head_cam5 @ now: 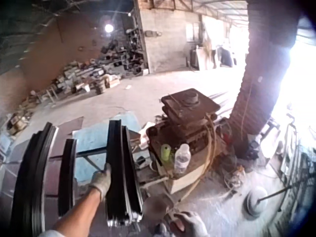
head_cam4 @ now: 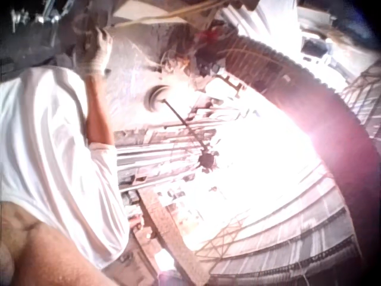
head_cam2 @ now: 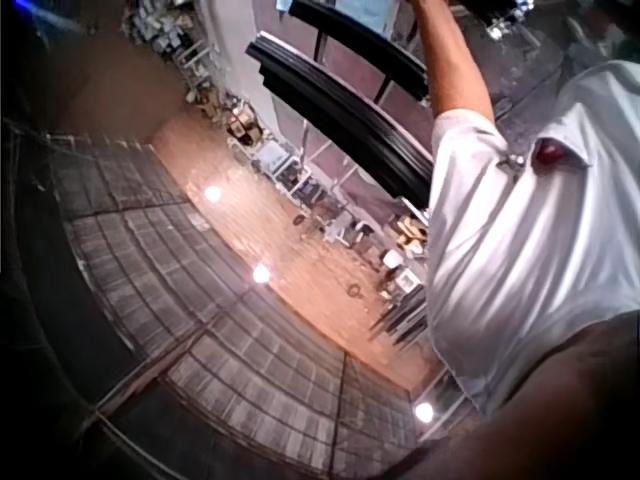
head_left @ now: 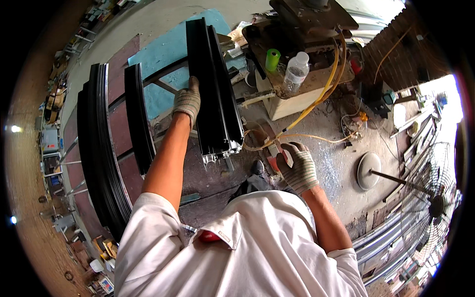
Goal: The person repeatedly picks up long black metal profiles from a workbench, inspects them, and places them into a machine. They then retrieve the profiles and stack them on the floor. The person continues this cycle of handling and stacking the metal profiles throughout the clip.
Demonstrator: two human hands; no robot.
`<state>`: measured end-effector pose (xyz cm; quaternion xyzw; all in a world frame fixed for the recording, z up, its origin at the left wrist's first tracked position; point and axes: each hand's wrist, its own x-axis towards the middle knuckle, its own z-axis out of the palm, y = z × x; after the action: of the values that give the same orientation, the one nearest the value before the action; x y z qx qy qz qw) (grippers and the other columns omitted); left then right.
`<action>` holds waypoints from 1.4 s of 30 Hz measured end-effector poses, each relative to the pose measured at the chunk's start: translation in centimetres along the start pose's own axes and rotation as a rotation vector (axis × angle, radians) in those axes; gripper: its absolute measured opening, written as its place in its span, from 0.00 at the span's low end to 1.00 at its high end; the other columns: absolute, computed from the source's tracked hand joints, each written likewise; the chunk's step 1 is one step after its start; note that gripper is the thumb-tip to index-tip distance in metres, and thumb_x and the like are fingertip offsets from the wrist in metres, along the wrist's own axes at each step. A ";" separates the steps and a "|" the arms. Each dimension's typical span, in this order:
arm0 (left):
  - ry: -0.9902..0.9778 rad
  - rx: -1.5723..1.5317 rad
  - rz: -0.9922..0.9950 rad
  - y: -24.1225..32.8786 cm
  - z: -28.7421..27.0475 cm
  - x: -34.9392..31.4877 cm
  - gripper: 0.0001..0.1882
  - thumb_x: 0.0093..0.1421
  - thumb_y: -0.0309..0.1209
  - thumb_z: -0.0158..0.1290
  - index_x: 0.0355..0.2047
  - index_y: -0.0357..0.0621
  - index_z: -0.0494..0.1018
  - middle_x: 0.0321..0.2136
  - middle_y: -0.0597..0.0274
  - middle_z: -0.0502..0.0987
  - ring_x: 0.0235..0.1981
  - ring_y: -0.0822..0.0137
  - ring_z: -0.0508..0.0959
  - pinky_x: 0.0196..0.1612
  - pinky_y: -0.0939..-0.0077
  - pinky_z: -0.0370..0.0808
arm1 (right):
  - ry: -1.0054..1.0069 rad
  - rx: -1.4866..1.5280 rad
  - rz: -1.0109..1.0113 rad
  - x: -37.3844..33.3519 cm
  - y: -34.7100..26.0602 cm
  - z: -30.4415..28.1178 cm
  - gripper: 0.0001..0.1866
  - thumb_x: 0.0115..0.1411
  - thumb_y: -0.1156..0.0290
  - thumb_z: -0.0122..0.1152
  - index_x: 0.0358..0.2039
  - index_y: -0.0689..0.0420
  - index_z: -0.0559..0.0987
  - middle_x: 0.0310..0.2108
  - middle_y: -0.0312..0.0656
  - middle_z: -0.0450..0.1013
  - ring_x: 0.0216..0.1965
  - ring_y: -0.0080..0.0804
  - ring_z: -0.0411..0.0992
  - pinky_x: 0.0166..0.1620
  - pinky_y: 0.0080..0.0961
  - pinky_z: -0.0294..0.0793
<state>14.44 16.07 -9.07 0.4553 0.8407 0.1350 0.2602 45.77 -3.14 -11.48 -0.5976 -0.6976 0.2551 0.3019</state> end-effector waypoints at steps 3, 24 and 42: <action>0.041 0.044 -0.001 -0.3 1.1 1.0 0.52 0.62 0.70 0.27 0.44 0.25 0.76 0.46 0.28 0.75 0.54 0.40 0.73 0.55 0.53 0.72 | -0.032 0.008 0.029 -0.5 0.1 0.8 0.16 0.54 0.69 0.65 0.44 0.56 0.78 0.41 0.54 0.75 0.44 0.57 0.71 0.49 0.46 0.72; -0.097 -0.358 -0.101 0.0 6.3 4.6 0.53 0.53 0.69 0.54 0.61 0.31 0.64 0.63 0.40 0.63 0.65 0.49 0.62 0.66 0.60 0.57 | -0.235 0.246 0.083 -3.6 3.0 6.3 0.11 0.57 0.65 0.60 0.37 0.57 0.79 0.36 0.54 0.74 0.42 0.56 0.71 0.47 0.46 0.71; -0.487 -0.580 -0.054 4.4 4.7 8.1 0.27 0.68 0.52 0.43 0.50 0.42 0.75 0.45 0.54 0.81 0.44 0.56 0.80 0.53 0.63 0.75 | -0.398 0.324 0.222 -8.0 8.6 10.1 0.12 0.59 0.65 0.61 0.39 0.59 0.79 0.32 0.52 0.75 0.37 0.52 0.74 0.42 0.40 0.74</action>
<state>16.46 25.15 -13.44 0.3592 0.6929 0.2482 0.5739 45.08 -9.66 -25.51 -0.5524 -0.6236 0.5072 0.2208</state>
